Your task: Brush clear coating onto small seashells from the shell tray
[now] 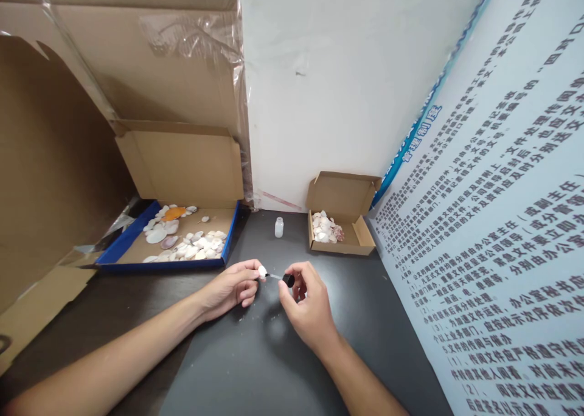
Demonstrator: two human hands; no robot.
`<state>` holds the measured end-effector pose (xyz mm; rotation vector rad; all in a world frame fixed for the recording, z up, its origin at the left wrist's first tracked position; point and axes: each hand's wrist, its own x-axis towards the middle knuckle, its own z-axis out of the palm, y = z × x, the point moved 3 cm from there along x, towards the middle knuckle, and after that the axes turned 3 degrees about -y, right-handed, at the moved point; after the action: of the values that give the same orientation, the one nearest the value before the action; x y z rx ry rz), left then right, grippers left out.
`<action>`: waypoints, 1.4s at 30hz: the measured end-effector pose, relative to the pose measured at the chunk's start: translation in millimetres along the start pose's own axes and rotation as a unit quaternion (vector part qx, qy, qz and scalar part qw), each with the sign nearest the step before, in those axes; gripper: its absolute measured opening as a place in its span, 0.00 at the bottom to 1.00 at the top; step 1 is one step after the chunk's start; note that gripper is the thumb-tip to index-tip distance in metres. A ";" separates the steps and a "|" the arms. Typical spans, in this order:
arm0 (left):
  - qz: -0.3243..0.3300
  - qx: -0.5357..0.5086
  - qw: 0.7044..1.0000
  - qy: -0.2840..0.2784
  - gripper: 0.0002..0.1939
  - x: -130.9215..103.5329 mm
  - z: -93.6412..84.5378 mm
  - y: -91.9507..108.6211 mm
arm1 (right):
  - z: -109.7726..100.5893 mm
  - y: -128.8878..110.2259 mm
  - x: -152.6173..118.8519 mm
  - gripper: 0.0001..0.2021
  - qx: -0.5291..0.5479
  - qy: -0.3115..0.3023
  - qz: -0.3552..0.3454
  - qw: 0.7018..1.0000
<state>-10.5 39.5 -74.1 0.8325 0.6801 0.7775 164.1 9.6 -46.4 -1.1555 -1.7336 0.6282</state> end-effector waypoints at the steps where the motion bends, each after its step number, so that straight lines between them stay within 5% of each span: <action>1: -0.001 0.002 1.000 0.001 0.09 -0.2 0.1 0.1 | -0.6 0.4 -0.1 0.04 -0.006 0.007 0.004 1.000; 42: 0.002 -0.005 1.000 -0.005 0.12 -1.7 5.0 2.6 | -0.5 -0.1 0.7 0.04 0.030 0.004 -0.004 1.000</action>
<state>-8.3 37.4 -69.1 0.8286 0.6657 0.7790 164.4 10.2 -45.8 -1.1081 -1.7008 0.6653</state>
